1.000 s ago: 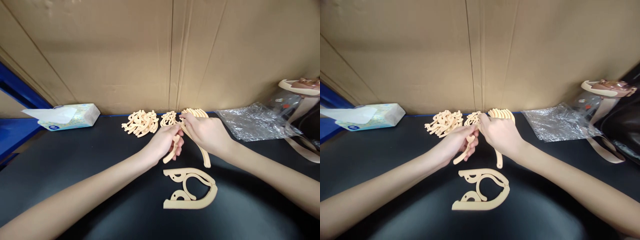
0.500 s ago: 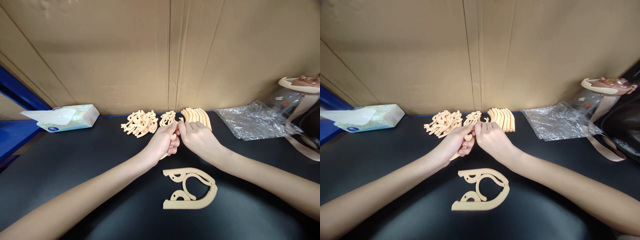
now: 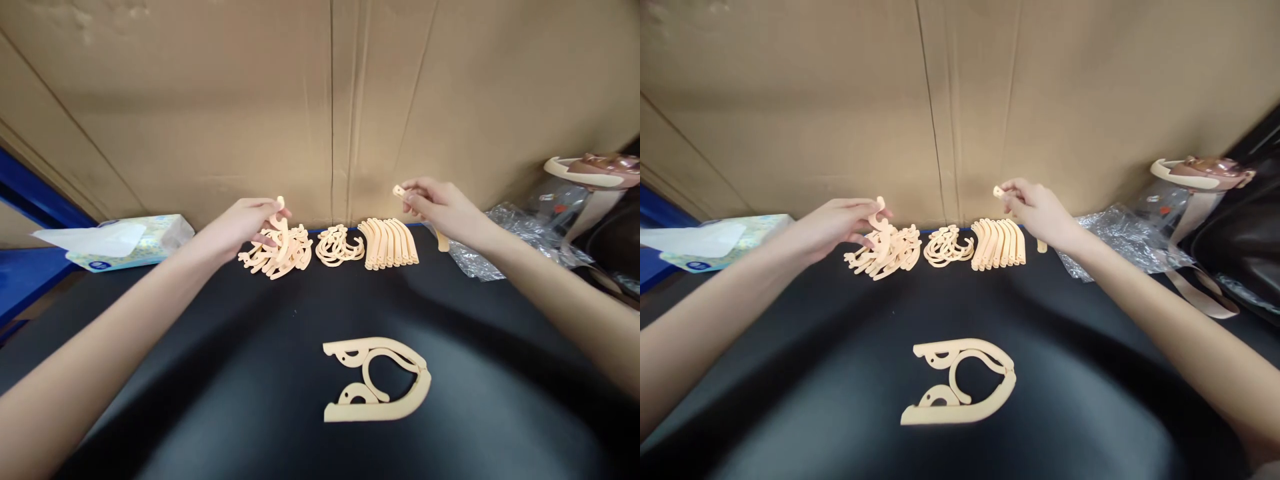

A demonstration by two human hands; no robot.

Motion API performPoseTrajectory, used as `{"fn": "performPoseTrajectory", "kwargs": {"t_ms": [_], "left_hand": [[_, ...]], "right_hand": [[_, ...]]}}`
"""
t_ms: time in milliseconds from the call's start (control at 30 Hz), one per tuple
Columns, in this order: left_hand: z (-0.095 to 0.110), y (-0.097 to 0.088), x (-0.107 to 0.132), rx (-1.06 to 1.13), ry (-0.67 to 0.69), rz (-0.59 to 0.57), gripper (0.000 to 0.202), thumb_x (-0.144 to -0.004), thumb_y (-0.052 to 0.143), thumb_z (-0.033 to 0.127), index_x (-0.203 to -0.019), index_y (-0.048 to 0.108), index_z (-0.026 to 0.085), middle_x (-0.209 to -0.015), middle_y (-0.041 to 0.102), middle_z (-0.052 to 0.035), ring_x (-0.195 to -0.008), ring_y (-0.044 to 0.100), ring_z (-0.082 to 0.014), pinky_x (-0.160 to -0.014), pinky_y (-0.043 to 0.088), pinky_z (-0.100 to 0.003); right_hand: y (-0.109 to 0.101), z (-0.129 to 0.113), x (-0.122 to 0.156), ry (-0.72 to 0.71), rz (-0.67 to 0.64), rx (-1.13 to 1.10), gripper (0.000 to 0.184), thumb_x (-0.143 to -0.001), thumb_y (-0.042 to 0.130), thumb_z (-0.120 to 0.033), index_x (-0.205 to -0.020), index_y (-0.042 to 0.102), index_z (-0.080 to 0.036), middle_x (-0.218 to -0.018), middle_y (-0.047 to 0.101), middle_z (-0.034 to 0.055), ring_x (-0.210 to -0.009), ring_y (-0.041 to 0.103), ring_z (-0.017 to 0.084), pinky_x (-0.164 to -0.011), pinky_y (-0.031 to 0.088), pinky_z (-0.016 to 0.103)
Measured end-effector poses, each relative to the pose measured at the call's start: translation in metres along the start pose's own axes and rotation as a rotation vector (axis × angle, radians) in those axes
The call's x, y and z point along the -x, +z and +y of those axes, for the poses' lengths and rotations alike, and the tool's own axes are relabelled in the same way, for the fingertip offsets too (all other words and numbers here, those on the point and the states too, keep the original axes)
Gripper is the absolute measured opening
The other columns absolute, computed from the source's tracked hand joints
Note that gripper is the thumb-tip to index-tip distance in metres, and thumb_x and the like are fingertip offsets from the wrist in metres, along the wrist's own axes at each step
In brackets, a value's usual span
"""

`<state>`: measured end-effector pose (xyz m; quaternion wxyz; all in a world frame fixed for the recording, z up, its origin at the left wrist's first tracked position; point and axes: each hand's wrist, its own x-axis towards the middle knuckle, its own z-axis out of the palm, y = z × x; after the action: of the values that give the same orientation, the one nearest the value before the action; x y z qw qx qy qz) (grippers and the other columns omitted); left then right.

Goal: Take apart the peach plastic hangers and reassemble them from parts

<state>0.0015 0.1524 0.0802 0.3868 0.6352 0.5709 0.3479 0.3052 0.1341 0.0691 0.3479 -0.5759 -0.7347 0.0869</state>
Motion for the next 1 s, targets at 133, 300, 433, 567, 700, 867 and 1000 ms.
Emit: {"fn": "performPoseTrajectory", "kwargs": {"t_ms": [133,300,433,567,700,867,1000], "left_hand": [[-0.027,-0.018,-0.025,-0.146,-0.074,0.102,0.023,-0.078,0.064,0.036,-0.076,0.066,0.014,-0.071,0.063,-0.0078,-0.067,0.059,-0.0188,-0.052,0.045,-0.027],[-0.043,-0.011,-0.024,-0.414,0.013,0.206,0.032,-0.077,0.063,0.041,-0.094,0.068,0.015,-0.085,0.066,-0.0066,-0.09,0.062,-0.026,-0.069,0.044,-0.032],[-0.027,0.009,0.017,-0.57,0.144,0.151,0.033,-0.079,0.064,0.044,-0.103,0.066,0.02,-0.108,0.065,-0.0054,-0.094,0.061,-0.0264,-0.078,0.042,-0.036],[-0.01,0.039,0.078,-0.66,0.319,-0.509,0.029,-0.084,0.066,0.041,-0.109,0.063,0.026,-0.109,0.065,-0.0003,-0.098,0.061,-0.0228,-0.081,0.044,-0.034],[-0.009,0.059,0.107,-0.715,0.239,-0.688,0.03,-0.086,0.065,0.025,-0.115,0.059,0.022,-0.113,0.061,-0.0024,-0.094,0.06,-0.0205,-0.074,0.042,-0.031],[-0.023,0.06,0.1,-0.534,0.19,-0.699,0.008,-0.088,0.062,0.025,-0.094,0.06,0.023,-0.091,0.059,0.0024,-0.086,0.055,-0.0177,-0.072,0.037,-0.029],[-0.023,0.059,0.092,-0.34,0.074,-0.733,0.01,-0.087,0.061,0.03,-0.086,0.058,0.021,-0.081,0.053,0.0036,-0.077,0.048,-0.015,-0.066,0.035,-0.027]], "right_hand": [[0.001,0.014,0.005,-0.122,0.132,0.063,0.028,-0.091,0.055,-0.035,-0.108,0.067,-0.017,-0.095,0.075,0.009,-0.086,0.07,0.023,-0.077,0.051,0.036],[0.016,0.03,0.027,-0.374,0.183,0.439,0.024,-0.095,0.05,-0.031,-0.1,0.07,-0.018,-0.097,0.076,0.0099,-0.086,0.072,0.026,-0.068,0.052,0.036],[0.027,0.042,0.042,-0.644,0.13,0.576,0.024,-0.098,0.046,-0.021,-0.1,0.069,-0.017,-0.099,0.077,0.0068,-0.088,0.073,0.022,-0.069,0.054,0.032],[0.035,0.049,0.049,-0.733,0.097,0.552,0.022,-0.098,0.048,-0.018,-0.098,0.069,-0.016,-0.103,0.077,0.0058,-0.093,0.073,0.023,-0.072,0.057,0.033],[0.039,0.05,0.052,-0.704,0.047,0.507,0.023,-0.098,0.046,-0.018,-0.104,0.068,-0.014,-0.11,0.075,0.0088,-0.097,0.073,0.025,-0.077,0.059,0.036],[0.04,0.052,0.052,-0.639,-0.038,0.414,0.027,-0.098,0.043,-0.016,-0.107,0.068,-0.015,-0.113,0.074,0.0099,-0.103,0.07,0.028,-0.078,0.06,0.039],[0.038,0.037,0.053,-0.547,-0.039,0.31,0.029,-0.098,0.04,-0.017,-0.105,0.067,-0.015,-0.112,0.074,0.0108,-0.101,0.071,0.025,-0.083,0.059,0.038]]}}
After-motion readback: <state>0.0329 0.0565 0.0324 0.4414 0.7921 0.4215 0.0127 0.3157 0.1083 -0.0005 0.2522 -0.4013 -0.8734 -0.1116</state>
